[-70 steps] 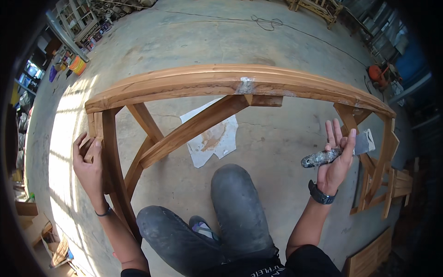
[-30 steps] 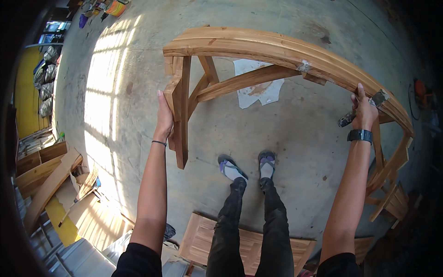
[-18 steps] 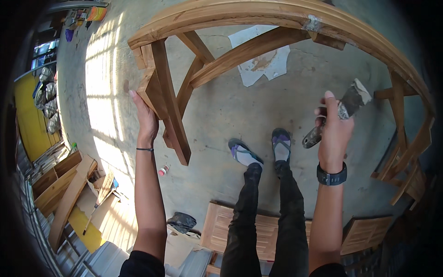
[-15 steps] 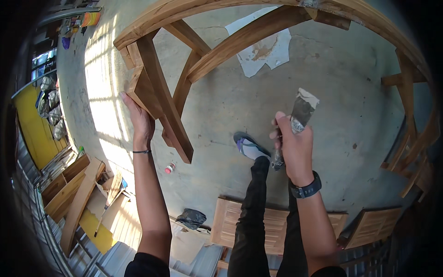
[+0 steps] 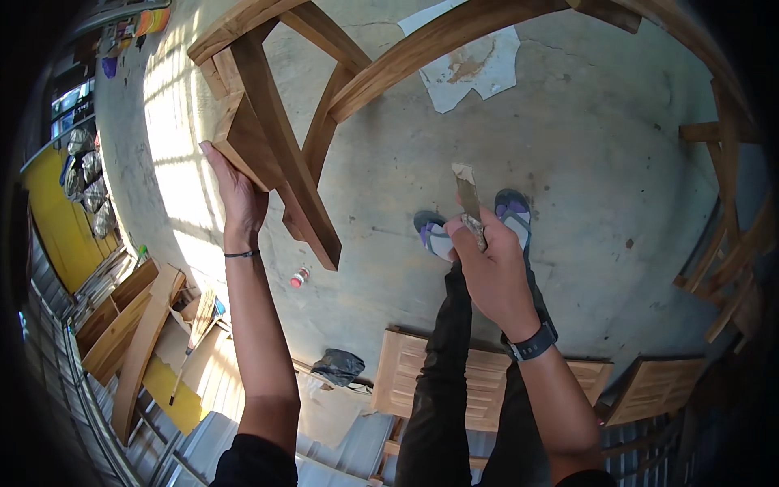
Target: Scrape excess wood filler from a wooden bench and apply more filler to gaps.
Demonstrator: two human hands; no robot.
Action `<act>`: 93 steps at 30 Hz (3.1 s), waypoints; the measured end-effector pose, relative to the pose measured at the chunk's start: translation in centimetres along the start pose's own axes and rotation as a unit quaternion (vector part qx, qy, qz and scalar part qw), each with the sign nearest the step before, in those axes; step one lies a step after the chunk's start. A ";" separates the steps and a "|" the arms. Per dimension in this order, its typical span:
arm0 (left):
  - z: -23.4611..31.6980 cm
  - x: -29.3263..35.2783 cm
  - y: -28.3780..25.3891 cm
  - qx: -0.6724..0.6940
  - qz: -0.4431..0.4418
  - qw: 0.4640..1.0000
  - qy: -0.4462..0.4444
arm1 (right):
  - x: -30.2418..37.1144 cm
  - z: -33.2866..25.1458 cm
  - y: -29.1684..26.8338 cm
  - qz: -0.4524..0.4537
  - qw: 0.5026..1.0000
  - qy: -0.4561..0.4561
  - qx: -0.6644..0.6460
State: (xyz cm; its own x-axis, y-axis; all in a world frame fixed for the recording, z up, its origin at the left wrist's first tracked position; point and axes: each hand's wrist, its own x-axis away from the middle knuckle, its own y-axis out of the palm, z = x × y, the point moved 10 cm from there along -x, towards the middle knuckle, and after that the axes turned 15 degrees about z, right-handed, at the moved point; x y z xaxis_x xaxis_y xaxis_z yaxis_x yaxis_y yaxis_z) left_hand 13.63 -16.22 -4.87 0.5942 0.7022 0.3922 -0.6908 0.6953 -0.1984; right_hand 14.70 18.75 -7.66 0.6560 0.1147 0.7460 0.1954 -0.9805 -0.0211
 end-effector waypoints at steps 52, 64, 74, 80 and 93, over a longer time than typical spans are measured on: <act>-11.1 -3.5 -0.2 0.137 -0.090 0.971 -0.175 | -3.5 -19.1 18.5 -0.065 0.929 -0.321 0.175; -9.5 -3.0 -1.0 0.185 -0.019 0.964 -0.189 | -0.3 -14.2 21.9 -0.059 0.843 -0.465 0.263; -10.9 -3.7 -1.2 0.141 -0.012 0.978 -0.154 | -0.2 -6.0 18.0 -0.109 0.839 -0.399 0.354; -9.4 -4.0 -0.2 0.136 -0.043 0.980 -0.138 | -0.5 -10.1 12.1 0.055 0.943 -0.280 0.173; -10.8 -3.6 -1.0 0.124 -0.035 0.979 -0.161 | -0.9 -24.7 19.4 0.021 0.731 -0.570 0.375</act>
State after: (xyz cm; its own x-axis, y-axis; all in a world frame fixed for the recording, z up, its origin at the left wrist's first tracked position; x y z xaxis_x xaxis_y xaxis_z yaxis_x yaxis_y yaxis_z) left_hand 16.59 -17.74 -15.76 0.5107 0.5425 0.6670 -0.7554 0.6536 0.0468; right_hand -0.15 -4.33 7.69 0.7703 0.5644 -0.2968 0.2218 -0.6735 -0.7051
